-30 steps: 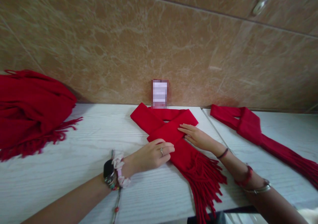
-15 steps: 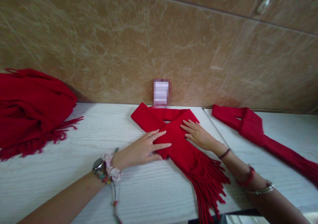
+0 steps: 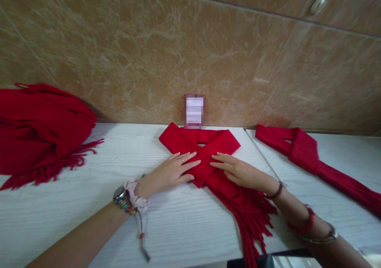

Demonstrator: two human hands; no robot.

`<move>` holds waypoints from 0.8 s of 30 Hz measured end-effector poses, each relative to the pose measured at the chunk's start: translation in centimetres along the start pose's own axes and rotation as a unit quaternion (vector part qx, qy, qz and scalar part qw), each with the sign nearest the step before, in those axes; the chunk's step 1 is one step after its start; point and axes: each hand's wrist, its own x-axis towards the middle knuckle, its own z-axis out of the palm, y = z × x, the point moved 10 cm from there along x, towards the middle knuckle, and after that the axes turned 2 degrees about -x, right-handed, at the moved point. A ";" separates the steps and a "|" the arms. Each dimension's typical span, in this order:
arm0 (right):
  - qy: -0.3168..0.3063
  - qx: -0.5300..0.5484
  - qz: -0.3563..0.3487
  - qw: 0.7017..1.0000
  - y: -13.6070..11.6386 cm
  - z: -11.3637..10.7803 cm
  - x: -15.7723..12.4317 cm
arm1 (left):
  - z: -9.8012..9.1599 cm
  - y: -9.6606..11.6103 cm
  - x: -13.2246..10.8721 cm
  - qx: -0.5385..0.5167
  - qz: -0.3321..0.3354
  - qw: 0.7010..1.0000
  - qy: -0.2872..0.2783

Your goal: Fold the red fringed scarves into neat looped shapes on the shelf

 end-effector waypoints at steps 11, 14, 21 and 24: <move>0.115 -0.084 0.196 0.970 9.6 -3.2 2.4 | -1.9 -6.6 -0.7 0.050 -0.166 0.978 0.113; 0.125 -0.055 0.300 0.944 12.7 -2.1 2.9 | -1.6 -7.6 -1.2 0.064 -0.179 0.978 0.083; 0.187 0.142 0.405 0.884 17.7 -2.2 0.9 | -7.0 -14.4 -1.6 -0.090 -0.297 0.921 0.235; 0.190 0.240 0.442 0.843 18.3 -2.0 1.1 | -4.8 -17.8 -0.8 -0.326 -0.373 0.848 0.189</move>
